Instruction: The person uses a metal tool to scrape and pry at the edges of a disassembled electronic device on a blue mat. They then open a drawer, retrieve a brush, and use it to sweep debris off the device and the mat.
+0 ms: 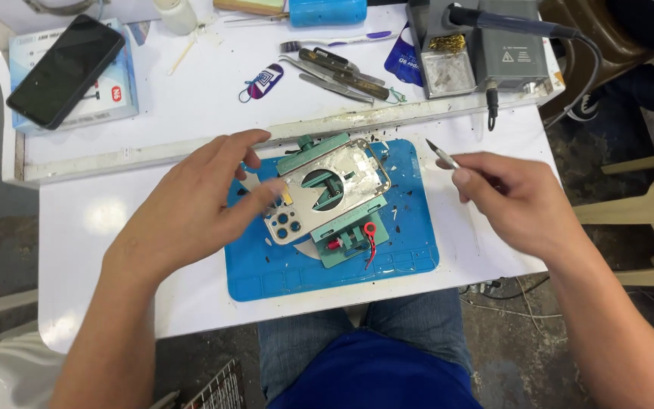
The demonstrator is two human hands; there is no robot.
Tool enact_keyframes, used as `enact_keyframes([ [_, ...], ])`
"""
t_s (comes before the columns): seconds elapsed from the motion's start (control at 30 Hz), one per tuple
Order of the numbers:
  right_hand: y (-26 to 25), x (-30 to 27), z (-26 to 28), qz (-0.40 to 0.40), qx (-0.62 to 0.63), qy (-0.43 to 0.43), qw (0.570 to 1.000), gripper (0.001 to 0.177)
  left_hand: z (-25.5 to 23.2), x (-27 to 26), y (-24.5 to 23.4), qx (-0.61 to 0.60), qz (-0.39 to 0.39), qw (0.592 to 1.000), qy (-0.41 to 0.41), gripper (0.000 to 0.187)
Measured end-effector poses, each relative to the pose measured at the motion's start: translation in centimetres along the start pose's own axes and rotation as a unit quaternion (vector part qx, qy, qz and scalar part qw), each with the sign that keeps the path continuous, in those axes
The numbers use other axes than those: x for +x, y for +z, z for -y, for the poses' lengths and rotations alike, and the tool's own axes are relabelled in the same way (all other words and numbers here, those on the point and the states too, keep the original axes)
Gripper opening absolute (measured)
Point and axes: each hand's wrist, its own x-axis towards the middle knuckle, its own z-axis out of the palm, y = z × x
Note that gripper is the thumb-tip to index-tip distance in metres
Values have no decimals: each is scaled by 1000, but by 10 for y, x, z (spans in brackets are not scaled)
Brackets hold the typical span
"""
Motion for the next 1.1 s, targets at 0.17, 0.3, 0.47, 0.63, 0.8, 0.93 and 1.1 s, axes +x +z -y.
enact_keyframes([
  [0.17,4,-15,20,-13,10,-10,1000,27,0,-10,39,79,-47,994,61,127],
  [0.3,10,4,41,44,-44,-67,996,30,13,-4,56,124,-131,973,146,111],
  [0.47,35,38,43,77,44,-76,993,19,11,7,44,92,-85,979,159,106],
  [0.63,43,51,34,49,102,-76,991,20,14,10,43,58,-56,982,173,106],
  [0.8,33,51,30,-4,64,-157,985,24,8,-22,63,110,-229,956,148,113],
  [0.93,38,75,69,49,11,-154,987,27,-20,-57,103,101,-381,918,50,87],
  [1.1,57,107,88,190,2,-159,969,19,-50,-57,137,117,-452,884,18,38],
])
